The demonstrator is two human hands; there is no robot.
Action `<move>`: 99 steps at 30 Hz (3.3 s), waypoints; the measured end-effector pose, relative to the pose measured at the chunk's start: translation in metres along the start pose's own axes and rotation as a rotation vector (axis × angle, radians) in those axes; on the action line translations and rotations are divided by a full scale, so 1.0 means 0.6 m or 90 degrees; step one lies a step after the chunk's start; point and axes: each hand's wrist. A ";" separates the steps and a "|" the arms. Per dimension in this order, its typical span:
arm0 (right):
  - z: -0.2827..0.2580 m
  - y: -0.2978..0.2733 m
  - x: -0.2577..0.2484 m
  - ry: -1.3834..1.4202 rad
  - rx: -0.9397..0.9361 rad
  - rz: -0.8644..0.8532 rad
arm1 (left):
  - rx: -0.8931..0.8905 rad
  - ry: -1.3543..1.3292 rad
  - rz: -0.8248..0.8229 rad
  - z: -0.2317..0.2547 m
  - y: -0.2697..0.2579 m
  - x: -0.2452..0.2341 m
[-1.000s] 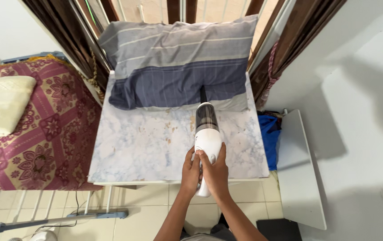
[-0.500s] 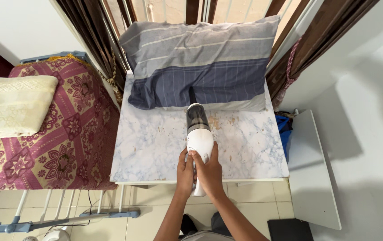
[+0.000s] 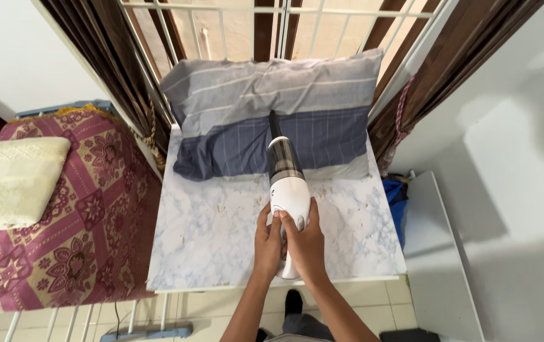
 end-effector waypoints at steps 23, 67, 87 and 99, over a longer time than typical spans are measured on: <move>-0.073 0.202 -0.096 0.097 -0.086 -0.039 | 0.038 -0.039 0.012 0.103 0.126 0.167; -0.186 0.191 0.021 0.201 -0.063 -0.091 | 0.007 -0.175 -0.055 0.198 0.155 0.079; -0.164 0.191 -0.019 0.215 -0.062 -0.018 | 0.009 -0.111 -0.125 0.193 0.149 0.116; -0.160 0.178 -0.039 0.179 -0.068 -0.006 | 0.034 -0.105 -0.106 0.166 0.147 0.134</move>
Point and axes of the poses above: each hand's wrist, its own y-axis towards the middle knuckle, its own x-axis out of the palm, z = x × y, and after that the axes turned 11 degrees about -x, right-handed
